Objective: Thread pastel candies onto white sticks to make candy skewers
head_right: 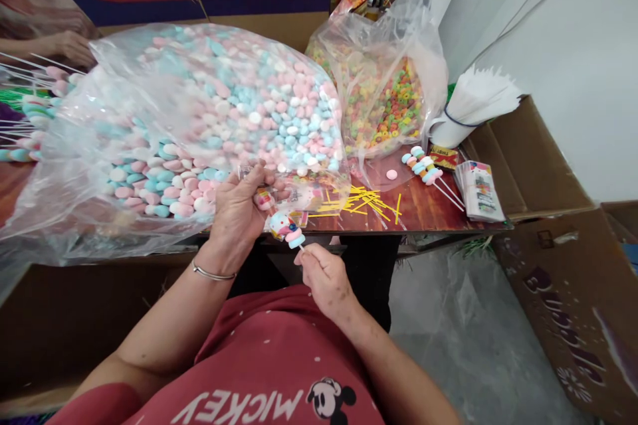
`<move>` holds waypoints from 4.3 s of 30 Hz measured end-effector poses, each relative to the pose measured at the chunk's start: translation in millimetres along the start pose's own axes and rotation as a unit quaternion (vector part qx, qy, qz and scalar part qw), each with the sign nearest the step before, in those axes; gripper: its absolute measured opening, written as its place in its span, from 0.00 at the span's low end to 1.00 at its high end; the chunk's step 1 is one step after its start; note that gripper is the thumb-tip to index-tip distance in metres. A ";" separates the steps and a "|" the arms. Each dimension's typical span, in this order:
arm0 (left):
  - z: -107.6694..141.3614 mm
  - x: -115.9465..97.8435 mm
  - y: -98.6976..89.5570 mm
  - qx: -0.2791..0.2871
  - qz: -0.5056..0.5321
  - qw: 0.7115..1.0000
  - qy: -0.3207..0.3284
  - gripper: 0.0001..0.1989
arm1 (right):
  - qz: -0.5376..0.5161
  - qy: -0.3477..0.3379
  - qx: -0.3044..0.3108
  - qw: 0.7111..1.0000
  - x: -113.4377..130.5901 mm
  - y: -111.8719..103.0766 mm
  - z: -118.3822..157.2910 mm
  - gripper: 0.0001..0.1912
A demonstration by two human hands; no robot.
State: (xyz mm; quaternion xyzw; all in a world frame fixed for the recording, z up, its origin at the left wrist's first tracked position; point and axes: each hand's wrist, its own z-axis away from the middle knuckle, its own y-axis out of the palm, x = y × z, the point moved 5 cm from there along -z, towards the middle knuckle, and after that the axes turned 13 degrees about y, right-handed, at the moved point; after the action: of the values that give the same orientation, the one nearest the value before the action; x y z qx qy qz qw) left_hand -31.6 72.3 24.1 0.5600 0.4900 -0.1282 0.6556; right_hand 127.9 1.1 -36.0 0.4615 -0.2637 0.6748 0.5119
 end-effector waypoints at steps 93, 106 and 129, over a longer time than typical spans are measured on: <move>72.5 28.8 -3.8 0.090 0.065 0.980 -0.166 0.19 | -0.106 -0.055 -0.042 0.992 11.2 13.6 0.1 0.12; 86.0 32.3 -30.3 0.152 -0.064 0.974 -0.153 0.12 | 0.353 -0.302 -0.193 0.864 26.0 -3.1 24.7 0.10; 102.3 39.4 -38.9 0.154 -0.198 0.952 -0.177 0.17 | 0.528 -0.385 -0.257 0.713 39.4 -3.3 11.7 0.12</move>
State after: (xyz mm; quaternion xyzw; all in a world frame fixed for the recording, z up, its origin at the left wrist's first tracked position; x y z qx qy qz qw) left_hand 10.7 -14.0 -41.5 0.5144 0.4415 -0.4266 0.5987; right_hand 133.2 10.1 3.9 0.3176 -0.8017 0.5057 0.0259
